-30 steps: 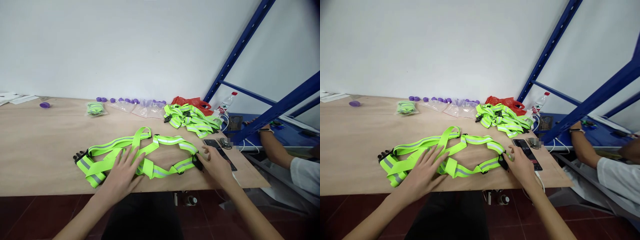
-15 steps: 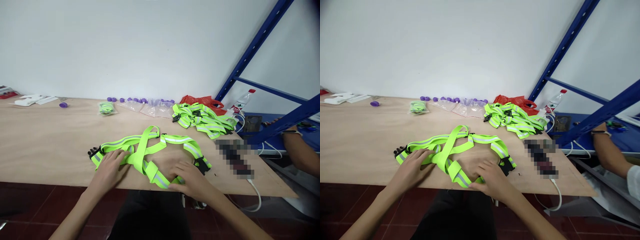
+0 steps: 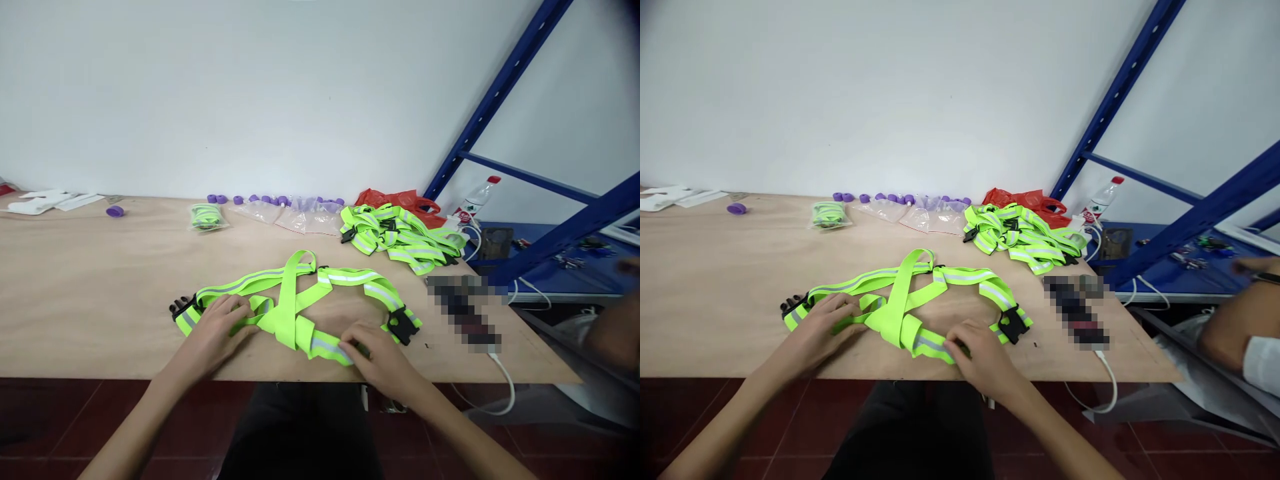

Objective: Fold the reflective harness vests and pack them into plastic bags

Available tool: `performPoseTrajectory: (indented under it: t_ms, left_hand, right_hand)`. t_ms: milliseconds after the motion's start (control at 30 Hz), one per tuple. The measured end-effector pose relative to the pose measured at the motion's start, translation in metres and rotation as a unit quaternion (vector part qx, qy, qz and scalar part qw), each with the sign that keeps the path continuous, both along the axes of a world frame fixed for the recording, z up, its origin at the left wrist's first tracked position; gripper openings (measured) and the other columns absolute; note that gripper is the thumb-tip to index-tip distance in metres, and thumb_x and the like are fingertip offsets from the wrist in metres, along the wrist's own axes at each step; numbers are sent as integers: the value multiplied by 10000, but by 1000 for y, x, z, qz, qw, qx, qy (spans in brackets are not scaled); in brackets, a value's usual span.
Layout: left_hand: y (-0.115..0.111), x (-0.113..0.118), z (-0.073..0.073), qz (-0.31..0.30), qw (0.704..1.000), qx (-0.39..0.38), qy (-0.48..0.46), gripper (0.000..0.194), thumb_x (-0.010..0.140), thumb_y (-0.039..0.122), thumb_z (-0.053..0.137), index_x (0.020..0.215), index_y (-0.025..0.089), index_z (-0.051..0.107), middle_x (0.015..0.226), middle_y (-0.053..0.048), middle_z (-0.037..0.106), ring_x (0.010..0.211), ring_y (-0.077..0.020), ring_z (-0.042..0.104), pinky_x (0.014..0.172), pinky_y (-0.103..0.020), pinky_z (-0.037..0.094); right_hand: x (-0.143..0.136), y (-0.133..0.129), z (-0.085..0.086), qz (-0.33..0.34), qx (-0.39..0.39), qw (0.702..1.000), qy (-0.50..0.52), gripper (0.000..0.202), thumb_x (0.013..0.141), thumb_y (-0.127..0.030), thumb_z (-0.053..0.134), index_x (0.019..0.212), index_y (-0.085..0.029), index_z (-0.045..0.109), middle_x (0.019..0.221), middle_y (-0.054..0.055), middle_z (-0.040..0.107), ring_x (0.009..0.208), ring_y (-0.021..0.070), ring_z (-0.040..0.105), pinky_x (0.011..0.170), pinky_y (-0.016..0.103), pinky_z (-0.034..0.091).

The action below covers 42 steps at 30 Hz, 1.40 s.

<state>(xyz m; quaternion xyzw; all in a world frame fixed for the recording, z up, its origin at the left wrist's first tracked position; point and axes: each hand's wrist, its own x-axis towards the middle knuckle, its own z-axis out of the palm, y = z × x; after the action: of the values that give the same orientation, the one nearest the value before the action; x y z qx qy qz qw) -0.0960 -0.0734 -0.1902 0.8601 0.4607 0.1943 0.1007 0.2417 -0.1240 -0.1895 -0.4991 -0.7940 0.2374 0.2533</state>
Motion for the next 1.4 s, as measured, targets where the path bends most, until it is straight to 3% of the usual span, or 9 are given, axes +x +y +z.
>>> performPoseTrajectory:
  t_ms: [167,333,500,700,867,1000,1133,1267,1400]
  left_hand:
    - [3,-3,20,-55,998,43,6,205,1006,297,486,859,205,595,931,-50,627,933,-225,563,822,-351,448]
    - [6,6,34,-114,980,158,33,212,993,121,418,824,196,522,896,-54,638,924,-222,561,829,-361,434]
    - [9,9,18,-153,956,228,100,258,982,85,408,782,197,526,866,-50,650,881,-216,567,858,-372,445]
    - [0,8,-3,-182,963,145,133,260,1003,112,384,960,198,626,998,-65,691,956,-220,623,891,-374,463]
    - [-17,9,-3,-161,976,86,121,300,1026,210,420,1241,246,626,1270,-85,665,1199,-282,588,989,-445,465]
    - [-24,12,-6,-153,980,82,98,299,1024,199,425,1198,243,665,1351,-79,640,1251,-300,562,1017,-486,462]
    - [-23,17,-5,-151,981,81,86,288,1025,199,429,1171,230,676,1321,-78,660,1208,-288,583,994,-477,479]
    - [-21,20,-5,-149,984,78,64,267,1018,191,447,1147,220,679,1259,-80,688,1155,-274,606,969,-461,497]
    - [-20,20,-13,-148,984,98,24,280,1023,175,447,1198,196,665,1246,-86,701,1144,-259,620,982,-448,511]
  right_hand:
    - [25,16,8,-76,-56,995,45,289,984,-386,450,757,-224,526,682,-11,576,646,171,566,604,270,402]
    - [39,28,11,-75,-35,996,-45,310,989,-420,439,789,-231,579,671,-8,619,618,178,594,595,274,392]
    - [46,32,0,-16,78,970,-230,334,940,-540,563,986,-232,684,781,44,735,690,238,679,584,290,415]
    - [54,22,-7,119,201,923,-305,375,973,-485,551,1177,-198,679,976,95,739,735,230,682,568,298,440]
    - [49,31,5,79,177,954,-229,286,1011,-339,463,1051,-210,714,1107,123,706,984,272,658,796,391,510]
    - [20,76,23,-14,152,974,-166,270,992,-302,476,1121,-207,693,1168,127,690,1089,277,613,950,430,466]
    - [-14,153,38,-53,5,987,-152,284,993,-270,462,1158,-169,669,1244,121,683,1122,235,604,950,345,439]
    - [-35,210,40,8,-108,976,-187,212,831,-358,697,873,-155,743,880,69,758,796,204,657,693,273,458]
    - [-48,215,35,73,-156,963,-207,290,698,-450,793,746,-176,708,752,19,711,682,185,608,586,262,397]
